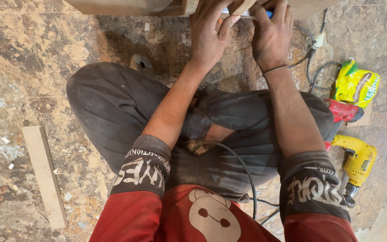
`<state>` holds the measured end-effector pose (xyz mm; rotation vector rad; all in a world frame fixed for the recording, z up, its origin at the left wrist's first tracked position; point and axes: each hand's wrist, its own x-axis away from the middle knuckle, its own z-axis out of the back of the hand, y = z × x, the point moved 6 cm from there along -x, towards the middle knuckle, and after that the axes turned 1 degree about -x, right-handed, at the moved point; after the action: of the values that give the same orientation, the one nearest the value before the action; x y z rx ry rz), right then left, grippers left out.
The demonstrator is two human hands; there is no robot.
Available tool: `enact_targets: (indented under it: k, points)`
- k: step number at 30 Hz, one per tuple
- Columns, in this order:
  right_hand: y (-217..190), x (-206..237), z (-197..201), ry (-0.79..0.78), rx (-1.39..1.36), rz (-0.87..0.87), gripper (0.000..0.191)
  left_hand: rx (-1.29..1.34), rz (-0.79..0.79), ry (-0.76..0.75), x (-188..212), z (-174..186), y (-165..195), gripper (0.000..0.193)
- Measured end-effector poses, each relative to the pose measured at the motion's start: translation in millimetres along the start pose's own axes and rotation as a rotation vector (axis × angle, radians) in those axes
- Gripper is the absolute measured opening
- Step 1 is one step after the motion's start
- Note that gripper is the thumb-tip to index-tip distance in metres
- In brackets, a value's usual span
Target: The person attaches small wooden blocks to the bottom of a wooden cabinet using a pneumatic nail gun. They measure and mark positions with a tape measure and pen, then secure the blocks with nails.
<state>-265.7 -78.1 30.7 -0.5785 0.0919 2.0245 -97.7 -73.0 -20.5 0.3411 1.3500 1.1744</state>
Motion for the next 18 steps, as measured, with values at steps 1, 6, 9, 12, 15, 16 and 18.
enact_targets:
  k: [1,6,9,12,15,16,18]
  points:
    - [0.6,0.7,-0.3,0.001,-0.013,0.000,0.021,0.002,0.012,0.006,1.5,3.2,1.2,0.043]
    - [7.3,10.0,-10.7,0.019,0.014,0.021,0.027,-0.016,0.045,0.024,34.3,16.3,7.4,0.054]
    - [9.8,25.7,-29.0,-0.126,0.005,0.081,0.023,0.023,0.397,-0.007,69.7,17.7,-11.9,0.048]
    - [1.6,48.5,-56.5,-0.410,-0.118,0.056,0.039,0.005,0.667,-0.193,93.8,5.6,-29.8,0.049]
    - [-14.2,64.4,-74.3,-0.716,-0.241,-0.045,0.037,-0.015,0.845,-0.375,111.4,-4.2,-33.0,0.049]
    - [-23.6,62.7,-67.3,-0.683,-0.238,0.053,0.031,-0.039,0.822,-0.374,111.1,-3.6,-30.2,0.048]
    - [-40.9,61.2,-46.0,-0.622,-0.231,0.252,0.019,-0.091,0.779,-0.370,112.7,0.0,-25.7,0.048]
